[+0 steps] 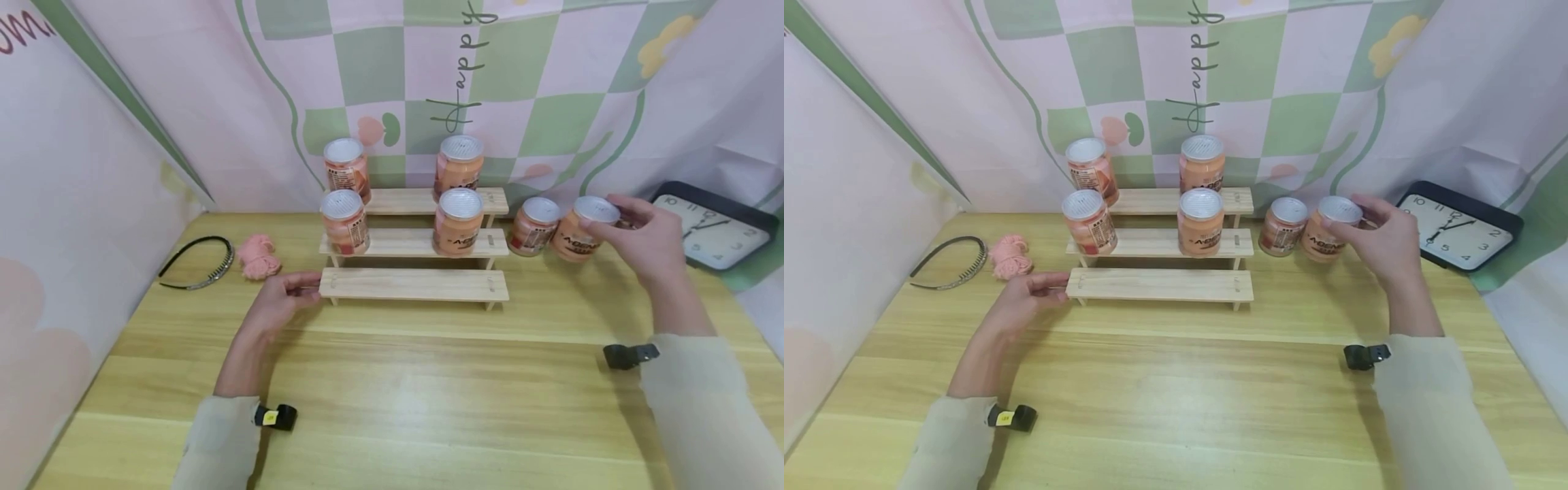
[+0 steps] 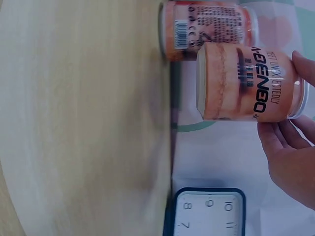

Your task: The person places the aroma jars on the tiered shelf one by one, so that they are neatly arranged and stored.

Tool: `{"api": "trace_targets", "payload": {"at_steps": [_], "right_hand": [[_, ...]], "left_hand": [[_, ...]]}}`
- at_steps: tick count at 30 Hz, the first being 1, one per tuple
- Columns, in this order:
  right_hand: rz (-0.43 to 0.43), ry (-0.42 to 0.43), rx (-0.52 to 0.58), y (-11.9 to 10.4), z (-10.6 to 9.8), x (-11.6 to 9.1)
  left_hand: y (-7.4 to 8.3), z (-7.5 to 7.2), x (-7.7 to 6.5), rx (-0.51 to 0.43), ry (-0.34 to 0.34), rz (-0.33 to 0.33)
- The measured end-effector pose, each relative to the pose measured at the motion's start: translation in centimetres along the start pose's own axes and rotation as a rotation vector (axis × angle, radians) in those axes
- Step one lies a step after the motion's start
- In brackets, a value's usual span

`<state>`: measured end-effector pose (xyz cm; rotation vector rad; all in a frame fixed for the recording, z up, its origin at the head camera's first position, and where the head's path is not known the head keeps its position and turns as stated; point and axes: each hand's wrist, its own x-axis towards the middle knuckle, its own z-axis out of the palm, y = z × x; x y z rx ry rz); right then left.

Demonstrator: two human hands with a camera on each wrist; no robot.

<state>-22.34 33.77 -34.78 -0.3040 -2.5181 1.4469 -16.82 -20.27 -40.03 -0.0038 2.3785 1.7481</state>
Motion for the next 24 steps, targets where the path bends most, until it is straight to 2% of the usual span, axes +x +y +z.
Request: {"api": "trace_targets", "payload": {"at_steps": [4, 15, 24], "right_hand": [[-0.037, -0.005, 0.038, -0.6, -0.2, -0.9], [-0.103, -0.052, -0.006, -2.7, 0.0, -2.8], [-0.172, -0.091, 0.078, -4.1, 1.0, -3.9]], "left_hand": [[0.0, 0.0, 0.0, 0.003, 0.005, -0.009], [-0.1, 0.0, 0.0, 0.015, 0.007, -0.002], [-0.2, 0.0, 0.0, 0.008, 0.005, 0.007]]}}
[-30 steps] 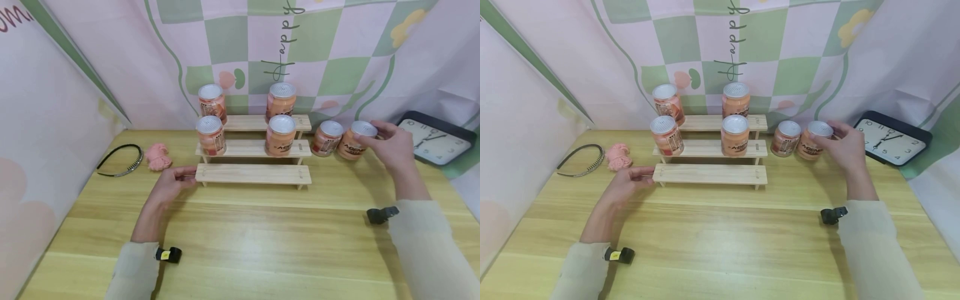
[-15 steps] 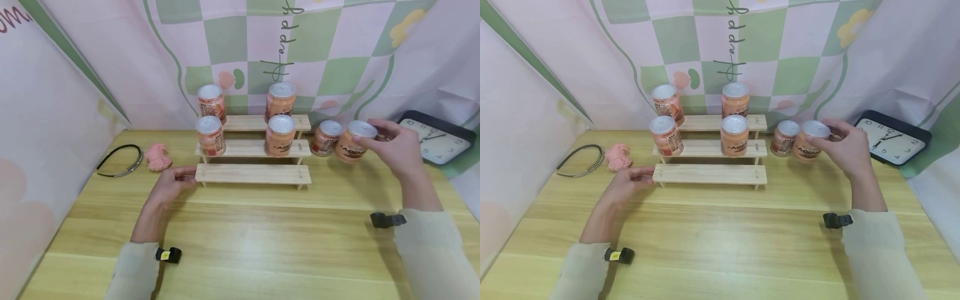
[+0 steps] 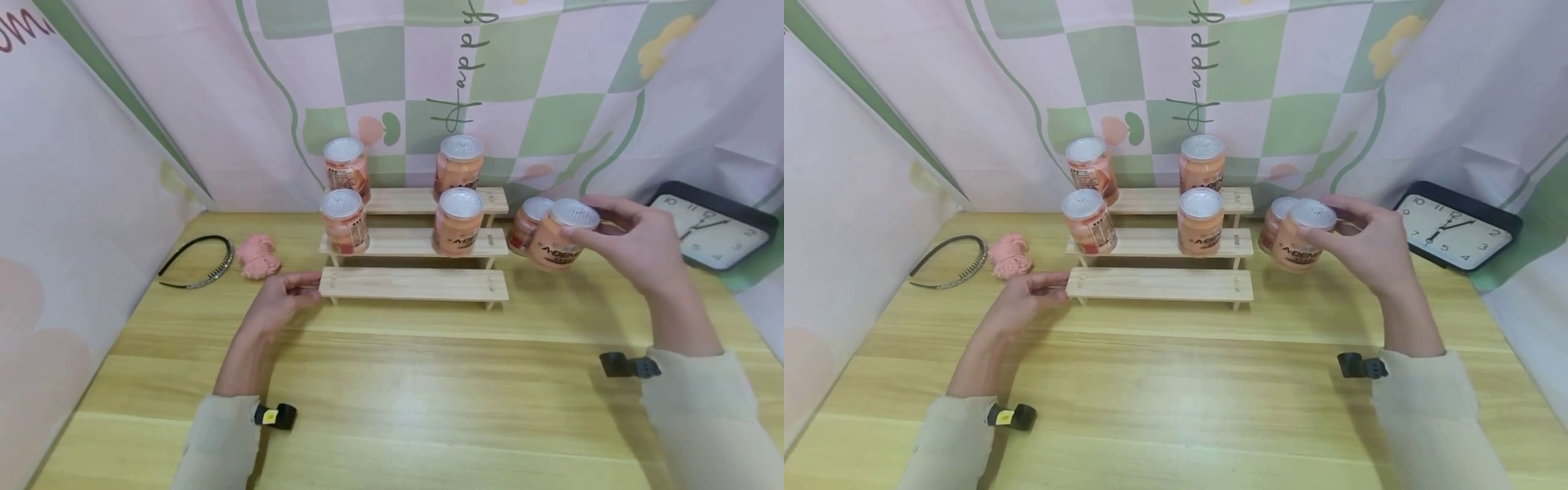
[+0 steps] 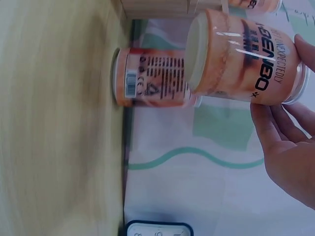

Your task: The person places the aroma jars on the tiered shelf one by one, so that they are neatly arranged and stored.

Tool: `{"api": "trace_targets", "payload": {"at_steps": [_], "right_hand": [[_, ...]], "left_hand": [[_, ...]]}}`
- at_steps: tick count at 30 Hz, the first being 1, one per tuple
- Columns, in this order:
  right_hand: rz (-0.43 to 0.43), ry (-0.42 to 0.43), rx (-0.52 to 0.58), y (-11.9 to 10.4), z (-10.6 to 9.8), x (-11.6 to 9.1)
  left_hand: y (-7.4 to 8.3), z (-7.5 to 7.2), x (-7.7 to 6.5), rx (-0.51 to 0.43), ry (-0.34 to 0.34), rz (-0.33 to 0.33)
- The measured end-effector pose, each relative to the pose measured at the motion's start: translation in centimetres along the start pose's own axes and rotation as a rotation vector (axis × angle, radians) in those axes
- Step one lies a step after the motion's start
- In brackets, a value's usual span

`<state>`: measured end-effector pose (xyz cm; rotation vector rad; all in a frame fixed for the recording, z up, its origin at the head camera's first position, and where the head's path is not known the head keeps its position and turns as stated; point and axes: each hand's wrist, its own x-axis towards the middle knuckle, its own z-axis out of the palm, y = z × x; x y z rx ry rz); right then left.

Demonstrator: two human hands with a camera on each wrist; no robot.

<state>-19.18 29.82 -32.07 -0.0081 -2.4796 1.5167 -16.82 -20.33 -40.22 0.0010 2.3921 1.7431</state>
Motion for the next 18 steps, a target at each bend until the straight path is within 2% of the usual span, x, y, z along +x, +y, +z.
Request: {"api": "trace_targets", "payload": {"at_steps": [7, 18], "right_hand": [[-0.045, -0.041, -0.014, -1.1, 1.2, -0.9], [-0.129, -0.107, 0.021, -3.3, 3.4, -2.4]], "left_hand": [[0.1, 0.0, 0.1, -0.002, -0.009, 0.013], [-0.1, -0.1, 0.2, 0.0, -0.002, -0.014]]}}
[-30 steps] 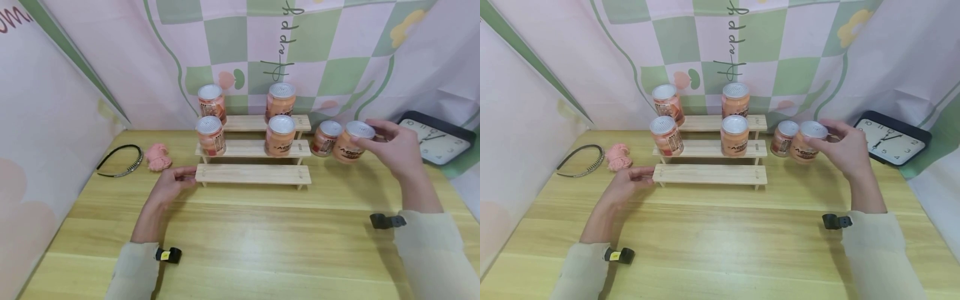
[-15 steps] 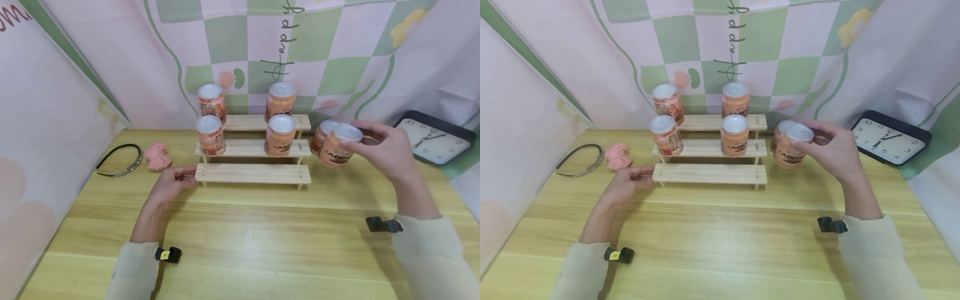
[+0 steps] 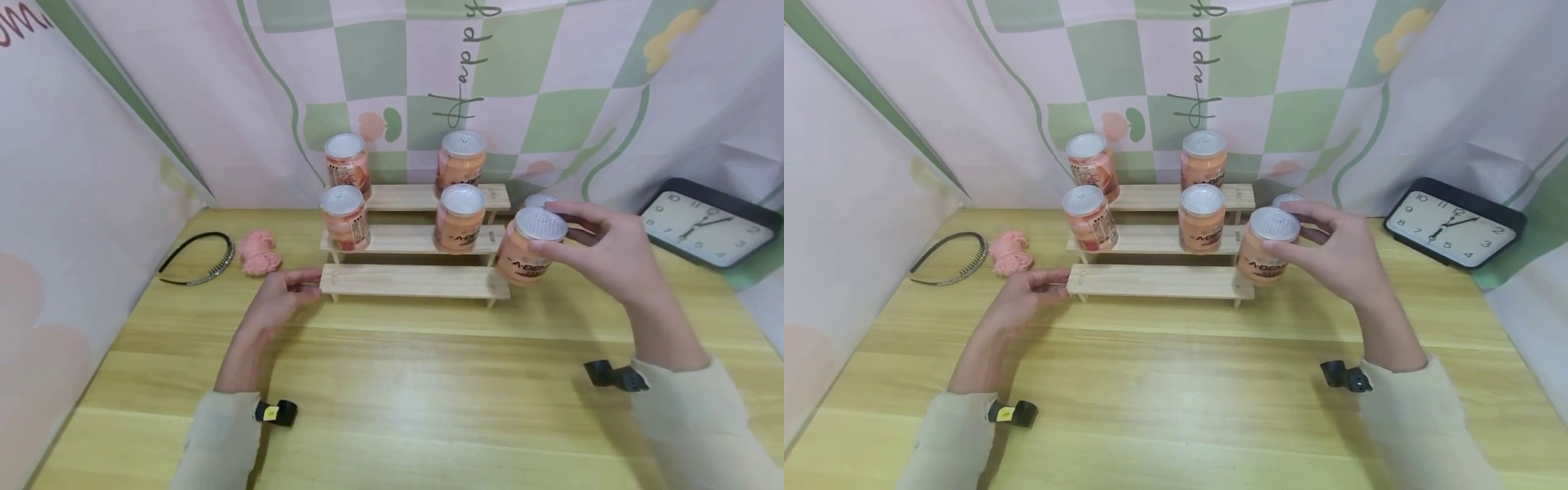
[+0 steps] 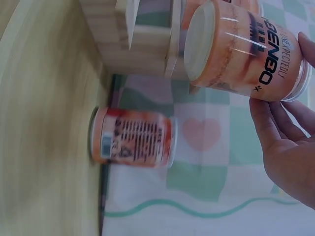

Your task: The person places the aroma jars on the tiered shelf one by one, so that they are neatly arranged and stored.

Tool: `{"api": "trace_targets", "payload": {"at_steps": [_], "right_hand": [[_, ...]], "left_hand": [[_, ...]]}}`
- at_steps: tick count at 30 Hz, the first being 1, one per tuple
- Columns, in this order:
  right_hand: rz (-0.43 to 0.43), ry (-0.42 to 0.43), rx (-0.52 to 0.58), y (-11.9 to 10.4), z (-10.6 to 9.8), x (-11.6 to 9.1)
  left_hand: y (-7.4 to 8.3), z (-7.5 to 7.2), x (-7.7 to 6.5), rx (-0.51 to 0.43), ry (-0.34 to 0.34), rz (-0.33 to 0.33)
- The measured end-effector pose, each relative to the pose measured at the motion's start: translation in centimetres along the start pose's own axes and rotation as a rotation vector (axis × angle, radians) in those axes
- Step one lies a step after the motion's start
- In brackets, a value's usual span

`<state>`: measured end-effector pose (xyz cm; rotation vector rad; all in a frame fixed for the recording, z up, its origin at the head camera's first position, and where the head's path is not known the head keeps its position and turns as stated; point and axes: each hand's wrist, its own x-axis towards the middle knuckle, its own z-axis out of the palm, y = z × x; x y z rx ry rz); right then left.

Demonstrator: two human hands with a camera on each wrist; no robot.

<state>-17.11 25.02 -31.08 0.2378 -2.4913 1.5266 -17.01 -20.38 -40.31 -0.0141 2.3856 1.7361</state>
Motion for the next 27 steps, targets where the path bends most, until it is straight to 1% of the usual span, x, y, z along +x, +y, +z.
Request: {"api": "trace_targets", "payload": {"at_steps": [4, 9, 14, 18, 27], "right_hand": [[-0.041, -0.029, 0.023, -0.8, 0.9, -0.3], [-0.092, -0.059, 0.012, -1.5, 1.9, -0.6], [-0.102, -0.063, 0.005, -1.9, 2.8, -0.5], [-0.108, -0.073, 0.03, -2.1, 3.6, -0.6], [-0.166, -0.123, 0.07, -2.8, 5.1, -0.8]], "left_hand": [[0.0, 0.1, 0.0, -0.002, 0.0, 0.005], [0.0, 0.1, 0.0, 0.006, 0.003, 0.007], [0.0, 0.1, 0.0, 0.014, 0.007, 0.008], [0.0, 0.1, 0.0, 0.014, 0.01, 0.012], [0.1, 0.0, -0.1, 0.016, 0.003, 0.014]]}}
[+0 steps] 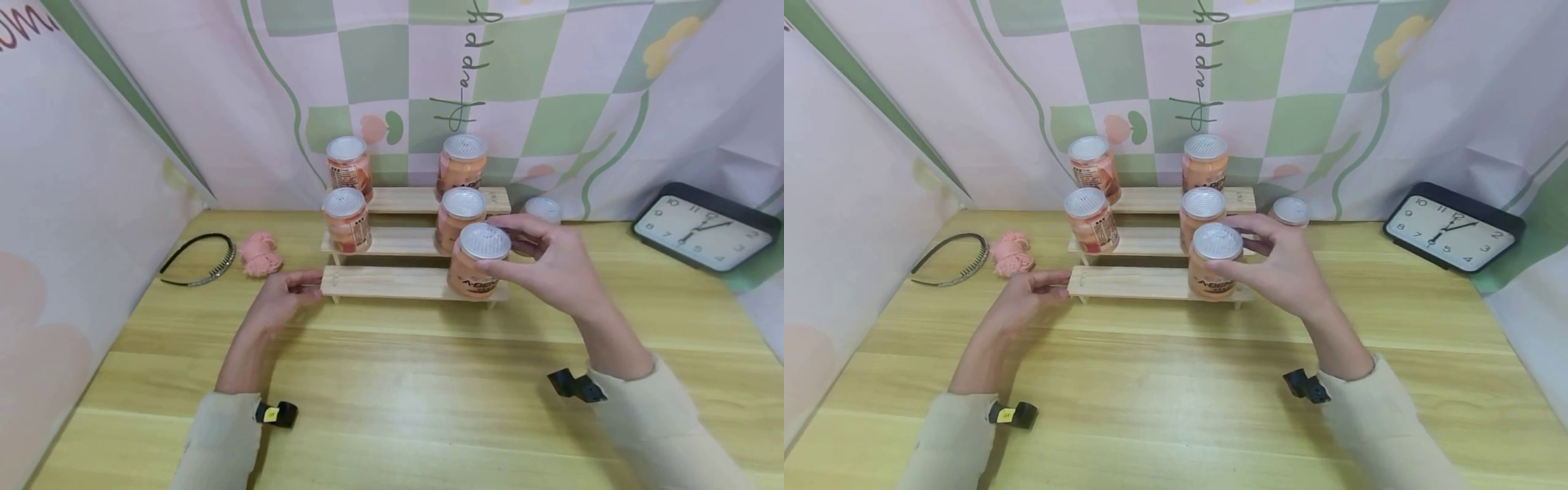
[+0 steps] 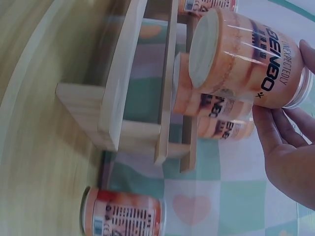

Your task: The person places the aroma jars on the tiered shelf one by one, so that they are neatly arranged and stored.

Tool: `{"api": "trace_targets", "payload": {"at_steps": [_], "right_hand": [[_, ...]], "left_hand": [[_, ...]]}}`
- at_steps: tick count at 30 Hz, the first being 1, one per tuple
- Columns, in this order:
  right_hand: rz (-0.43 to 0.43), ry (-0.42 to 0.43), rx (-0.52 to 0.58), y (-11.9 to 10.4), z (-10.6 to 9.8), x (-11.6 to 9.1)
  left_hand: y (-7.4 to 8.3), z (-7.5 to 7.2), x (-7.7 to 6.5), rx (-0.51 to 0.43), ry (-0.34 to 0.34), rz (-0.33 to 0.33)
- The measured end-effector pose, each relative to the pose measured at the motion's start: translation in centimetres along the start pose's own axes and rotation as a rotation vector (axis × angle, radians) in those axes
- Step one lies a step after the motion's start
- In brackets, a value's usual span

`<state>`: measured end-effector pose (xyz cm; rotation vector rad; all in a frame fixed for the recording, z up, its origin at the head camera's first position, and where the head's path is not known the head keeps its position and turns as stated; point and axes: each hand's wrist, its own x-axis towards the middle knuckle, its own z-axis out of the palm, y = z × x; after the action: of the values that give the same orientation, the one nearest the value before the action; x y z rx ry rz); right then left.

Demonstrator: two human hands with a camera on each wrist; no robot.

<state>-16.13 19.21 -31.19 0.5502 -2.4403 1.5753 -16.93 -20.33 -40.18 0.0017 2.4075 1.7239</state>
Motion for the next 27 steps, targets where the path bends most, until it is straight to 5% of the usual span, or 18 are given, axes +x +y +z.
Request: {"api": "trace_targets", "payload": {"at_steps": [8, 18, 27], "right_hand": [[-0.055, -0.044, 0.068, -0.3, 1.7, 0.2], [0.014, -0.148, 0.075, -0.6, 4.5, 0.7], [-0.024, -0.135, 0.104, -1.1, 7.4, 1.5]], "left_hand": [[0.0, 0.1, -0.1, -0.008, -0.004, -0.005], [0.0, 0.0, 0.0, -0.008, -0.001, 0.004], [-0.1, 0.0, -0.1, 0.007, -0.003, 0.014]]}}
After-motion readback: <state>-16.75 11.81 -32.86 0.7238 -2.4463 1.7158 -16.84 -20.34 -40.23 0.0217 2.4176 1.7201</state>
